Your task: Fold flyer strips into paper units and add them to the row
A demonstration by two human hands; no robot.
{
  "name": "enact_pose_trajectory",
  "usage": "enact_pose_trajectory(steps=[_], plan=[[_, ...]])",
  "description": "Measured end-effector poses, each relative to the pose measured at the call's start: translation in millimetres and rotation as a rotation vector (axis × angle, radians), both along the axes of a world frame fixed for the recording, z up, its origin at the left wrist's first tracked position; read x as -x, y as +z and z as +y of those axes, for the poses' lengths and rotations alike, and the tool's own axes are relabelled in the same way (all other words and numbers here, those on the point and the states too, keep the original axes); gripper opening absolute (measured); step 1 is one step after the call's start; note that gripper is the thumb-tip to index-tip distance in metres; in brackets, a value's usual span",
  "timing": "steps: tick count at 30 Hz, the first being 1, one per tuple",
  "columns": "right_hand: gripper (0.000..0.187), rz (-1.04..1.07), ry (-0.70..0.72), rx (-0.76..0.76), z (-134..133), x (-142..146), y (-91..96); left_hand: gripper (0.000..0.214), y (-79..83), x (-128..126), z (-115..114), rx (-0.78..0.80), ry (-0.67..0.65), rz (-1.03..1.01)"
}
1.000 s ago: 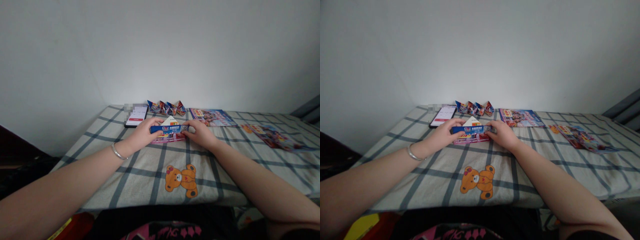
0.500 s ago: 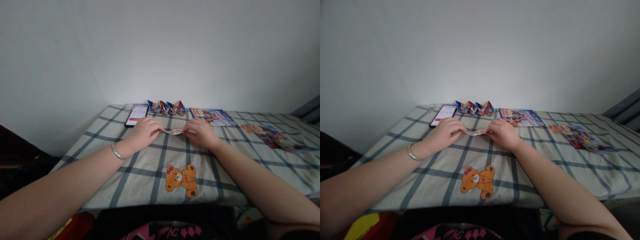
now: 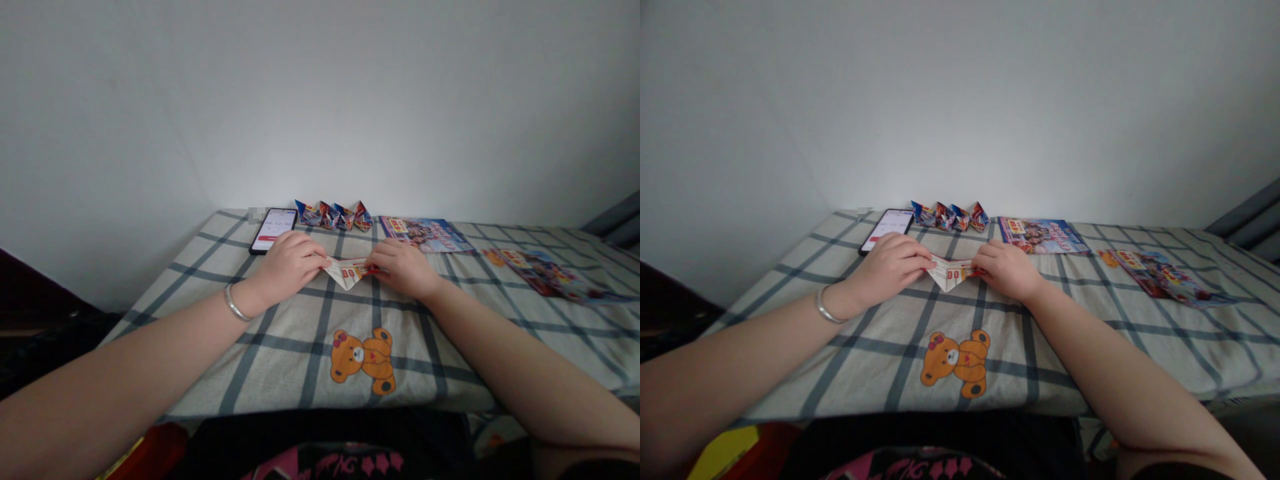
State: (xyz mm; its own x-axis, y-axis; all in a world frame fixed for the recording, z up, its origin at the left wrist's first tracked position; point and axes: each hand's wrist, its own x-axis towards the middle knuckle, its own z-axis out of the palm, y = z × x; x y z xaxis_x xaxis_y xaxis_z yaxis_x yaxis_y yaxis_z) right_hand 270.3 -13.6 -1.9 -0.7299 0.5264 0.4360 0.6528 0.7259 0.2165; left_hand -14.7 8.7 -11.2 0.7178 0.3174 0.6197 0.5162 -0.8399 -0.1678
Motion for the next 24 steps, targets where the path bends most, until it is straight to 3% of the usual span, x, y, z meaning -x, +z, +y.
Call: enact_pose_trajectory(steps=[5,14,20,24], plan=[[0.01,-0.021,-0.035,-0.01,0,1,-0.8,0.01,1.9,-2,-2,-0.015,0.027,0.047],[0.014,-0.014,0.001,0.138,5,-1,-4.3,0.03,-4.0,-1,0,0.206,0.146,0.166],[0.014,0.0,0.032,0.174,4,-2,-2.7,0.036,-0.7,-8,-12,0.259,0.104,0.175],[0.013,0.026,0.07,0.22,2,0,-0.2,0.037,-3.8,-9,-14,0.272,-0.067,0.211]])
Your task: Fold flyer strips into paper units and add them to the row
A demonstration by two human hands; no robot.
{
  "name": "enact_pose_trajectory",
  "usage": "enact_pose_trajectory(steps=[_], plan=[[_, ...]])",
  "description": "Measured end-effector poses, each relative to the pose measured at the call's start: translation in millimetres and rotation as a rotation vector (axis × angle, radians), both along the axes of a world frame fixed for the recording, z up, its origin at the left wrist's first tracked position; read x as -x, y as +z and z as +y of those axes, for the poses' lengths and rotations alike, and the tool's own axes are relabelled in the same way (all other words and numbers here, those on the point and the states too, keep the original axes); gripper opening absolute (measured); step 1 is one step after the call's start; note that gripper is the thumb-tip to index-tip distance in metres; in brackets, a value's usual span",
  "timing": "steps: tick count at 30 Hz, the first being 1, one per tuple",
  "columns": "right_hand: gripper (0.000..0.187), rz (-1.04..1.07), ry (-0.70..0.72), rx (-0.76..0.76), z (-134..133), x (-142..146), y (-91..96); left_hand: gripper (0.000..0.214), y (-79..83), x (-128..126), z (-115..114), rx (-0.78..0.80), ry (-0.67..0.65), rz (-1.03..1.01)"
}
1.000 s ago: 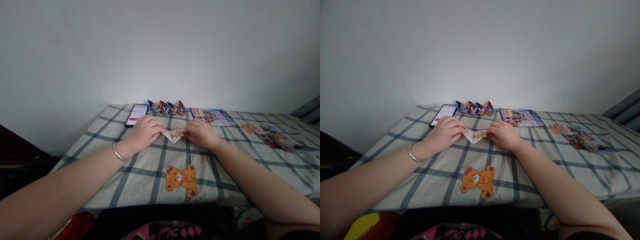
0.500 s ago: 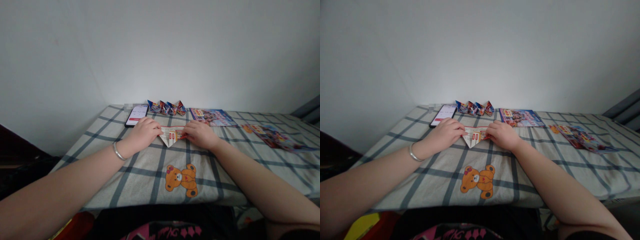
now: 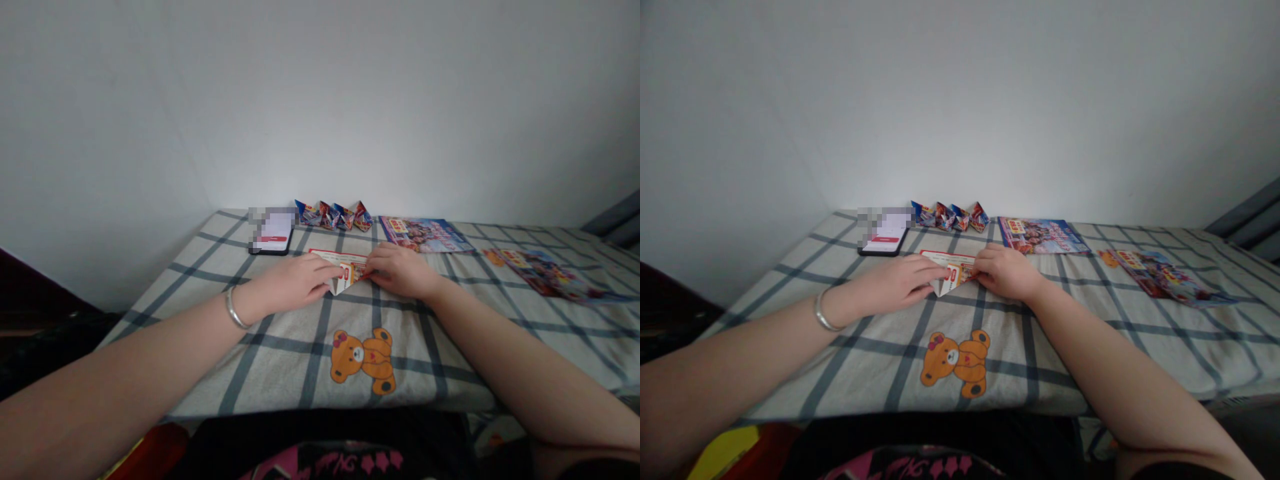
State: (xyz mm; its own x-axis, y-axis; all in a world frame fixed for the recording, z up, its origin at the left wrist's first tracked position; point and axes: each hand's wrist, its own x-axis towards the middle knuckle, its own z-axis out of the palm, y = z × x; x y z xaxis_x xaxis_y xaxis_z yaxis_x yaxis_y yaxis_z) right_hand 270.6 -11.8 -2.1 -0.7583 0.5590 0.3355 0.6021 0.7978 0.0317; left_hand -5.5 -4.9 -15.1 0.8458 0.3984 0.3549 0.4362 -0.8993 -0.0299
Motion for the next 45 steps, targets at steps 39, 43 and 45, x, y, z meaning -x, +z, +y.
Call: enact_pose_trajectory(steps=[39,43,45], plan=[[0.006,0.145,-0.122,0.146,-1,25,-14.5,0.031,-4.7,-3,3,0.119,-0.203,-0.049],[0.003,0.18,-0.15,0.156,3,24,-17.8,0.036,-3.2,-3,3,0.125,-0.186,-0.008],[0.004,0.198,-0.178,0.175,4,22,-19.2,0.037,-2.9,-4,1,0.122,-0.167,0.005]])
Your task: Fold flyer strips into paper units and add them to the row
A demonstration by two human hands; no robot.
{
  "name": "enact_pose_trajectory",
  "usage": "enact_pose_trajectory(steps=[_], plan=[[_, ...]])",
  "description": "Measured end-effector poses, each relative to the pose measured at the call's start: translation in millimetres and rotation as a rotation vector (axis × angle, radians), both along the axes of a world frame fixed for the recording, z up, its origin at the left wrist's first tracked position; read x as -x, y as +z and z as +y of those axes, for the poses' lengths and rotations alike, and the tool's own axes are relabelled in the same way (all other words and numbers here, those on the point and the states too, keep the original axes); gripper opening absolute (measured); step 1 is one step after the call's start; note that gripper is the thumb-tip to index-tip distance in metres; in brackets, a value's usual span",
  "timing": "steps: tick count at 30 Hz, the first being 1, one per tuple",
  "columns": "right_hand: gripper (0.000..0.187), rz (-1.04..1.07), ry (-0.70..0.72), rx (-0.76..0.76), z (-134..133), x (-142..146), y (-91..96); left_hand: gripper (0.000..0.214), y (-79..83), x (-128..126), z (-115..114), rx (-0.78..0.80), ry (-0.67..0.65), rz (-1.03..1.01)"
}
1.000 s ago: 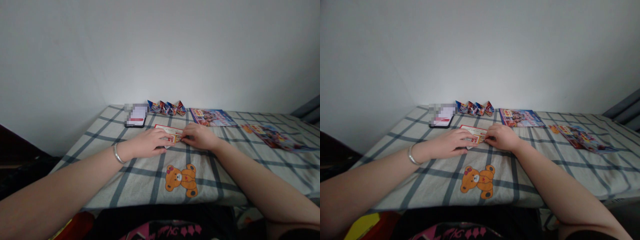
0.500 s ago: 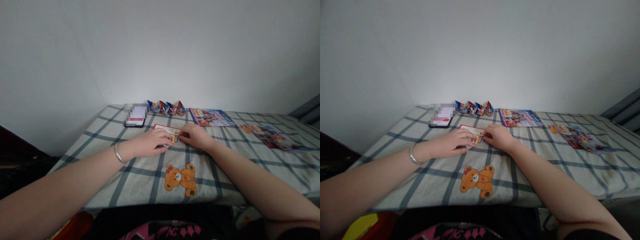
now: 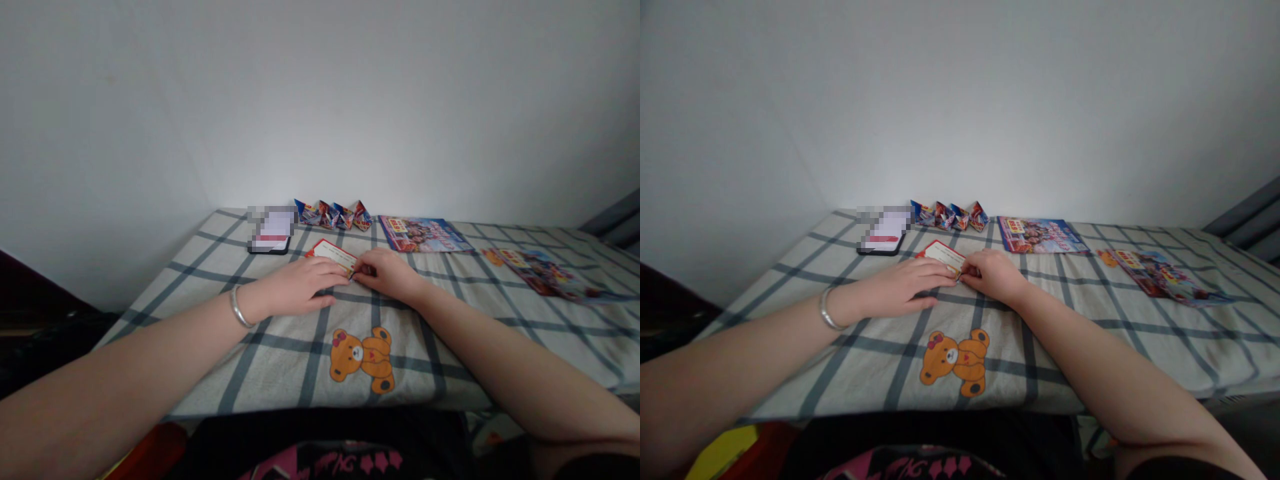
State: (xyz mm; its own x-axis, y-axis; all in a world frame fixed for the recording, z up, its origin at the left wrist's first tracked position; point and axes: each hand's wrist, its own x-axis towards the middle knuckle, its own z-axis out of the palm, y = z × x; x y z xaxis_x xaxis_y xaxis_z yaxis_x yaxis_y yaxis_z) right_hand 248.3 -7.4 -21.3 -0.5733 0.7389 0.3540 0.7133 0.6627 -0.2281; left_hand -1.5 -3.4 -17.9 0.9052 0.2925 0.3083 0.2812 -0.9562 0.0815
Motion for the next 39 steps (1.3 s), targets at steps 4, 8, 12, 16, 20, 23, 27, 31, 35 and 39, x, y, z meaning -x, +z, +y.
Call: enact_pose_trajectory(steps=[4,8,12,16,20,23,27,31,35,39], plan=[[0.007,0.015,0.031,-0.009,0,-3,1.6,0.036,-0.2,-3,-4,-0.025,0.035,0.011],[0.008,-0.052,0.165,-0.115,-1,-10,7.8,0.037,1.3,-5,-8,-0.073,0.076,0.046],[0.012,-0.083,0.244,-0.147,-2,-16,11.9,0.037,3.3,-7,-10,-0.108,0.088,0.085],[0.017,-0.096,0.289,-0.125,-5,-15,13.5,0.037,1.9,-6,-8,-0.13,0.074,0.086],[0.016,-0.121,0.29,-0.121,-9,-9,16.6,0.037,0.8,-7,-7,-0.14,0.074,0.087],[0.017,-0.156,0.279,-0.122,-10,-8,19.5,0.036,1.8,-8,-8,-0.144,0.084,0.098],[0.018,-0.215,0.274,-0.115,-9,-11,22.9,0.036,2.1,-9,-8,-0.144,0.099,0.103],[0.018,-0.257,0.24,-0.049,-9,-16,26.8,0.037,1.4,-8,-8,-0.163,0.096,0.106],[0.021,-0.272,0.19,0.002,-10,-19,30.6,0.037,1.5,-8,-8,-0.182,0.08,0.101],[0.021,-0.289,0.169,0.028,-11,-22,34.1,0.036,0.7,-8,-8,-0.153,0.089,0.083]])
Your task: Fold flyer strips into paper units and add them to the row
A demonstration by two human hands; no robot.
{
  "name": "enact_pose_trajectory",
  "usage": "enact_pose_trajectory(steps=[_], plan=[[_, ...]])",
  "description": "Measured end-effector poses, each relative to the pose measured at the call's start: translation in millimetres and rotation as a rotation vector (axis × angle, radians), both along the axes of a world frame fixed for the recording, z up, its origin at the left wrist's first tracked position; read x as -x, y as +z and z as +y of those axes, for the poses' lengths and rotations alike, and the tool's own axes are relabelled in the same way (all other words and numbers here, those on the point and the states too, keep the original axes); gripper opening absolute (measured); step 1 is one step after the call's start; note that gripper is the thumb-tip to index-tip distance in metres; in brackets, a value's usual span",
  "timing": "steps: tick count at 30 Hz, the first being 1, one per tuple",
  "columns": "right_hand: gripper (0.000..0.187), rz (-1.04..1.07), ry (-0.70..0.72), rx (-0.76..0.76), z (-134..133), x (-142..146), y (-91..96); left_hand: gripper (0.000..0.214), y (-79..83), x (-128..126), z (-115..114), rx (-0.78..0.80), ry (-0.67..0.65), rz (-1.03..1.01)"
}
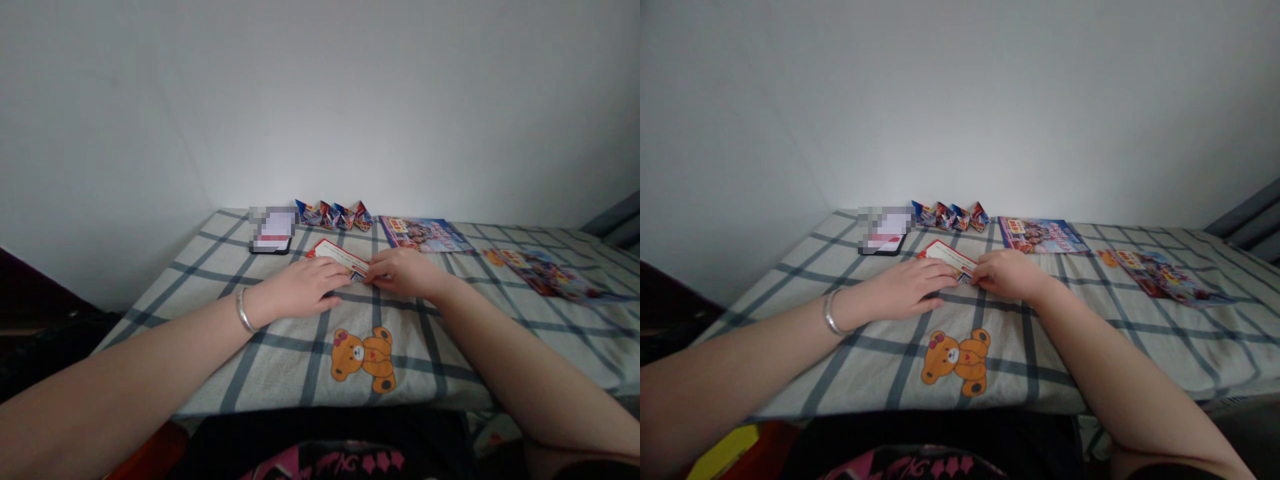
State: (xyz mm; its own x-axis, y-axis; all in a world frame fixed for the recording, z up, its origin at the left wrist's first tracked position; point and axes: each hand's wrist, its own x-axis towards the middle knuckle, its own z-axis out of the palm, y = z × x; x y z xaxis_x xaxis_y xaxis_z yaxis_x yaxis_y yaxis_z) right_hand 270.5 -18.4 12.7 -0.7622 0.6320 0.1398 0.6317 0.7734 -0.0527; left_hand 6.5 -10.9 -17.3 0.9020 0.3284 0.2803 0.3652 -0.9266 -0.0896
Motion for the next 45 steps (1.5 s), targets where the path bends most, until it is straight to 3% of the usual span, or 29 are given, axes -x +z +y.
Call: enact_pose_trajectory(steps=[13,23,27,31,40,45], plan=[[0.023,-0.031,-0.082,0.033,0,-8,4.4,0.033,-2.8,3,4,0.072,-0.051,-0.063],[0.02,0.103,-0.205,-0.028,12,-11,-15.8,0.04,-10.0,7,8,0.162,-0.021,-0.116],[0.021,0.103,-0.271,-0.058,9,-2,-17.2,0.047,-8.7,3,2,0.158,0.037,-0.057],[0.023,0.103,-0.297,-0.067,9,1,-17.9,0.047,-4.8,2,-2,0.138,0.006,-0.033],[0.036,0.128,-0.184,-0.15,19,-5,-29.0,0.034,-2.0,4,2,0.132,-0.045,-0.077],[0.039,0.191,-0.116,-0.104,21,-6,-31.3,0.029,-0.8,5,3,0.105,-0.053,-0.135]])
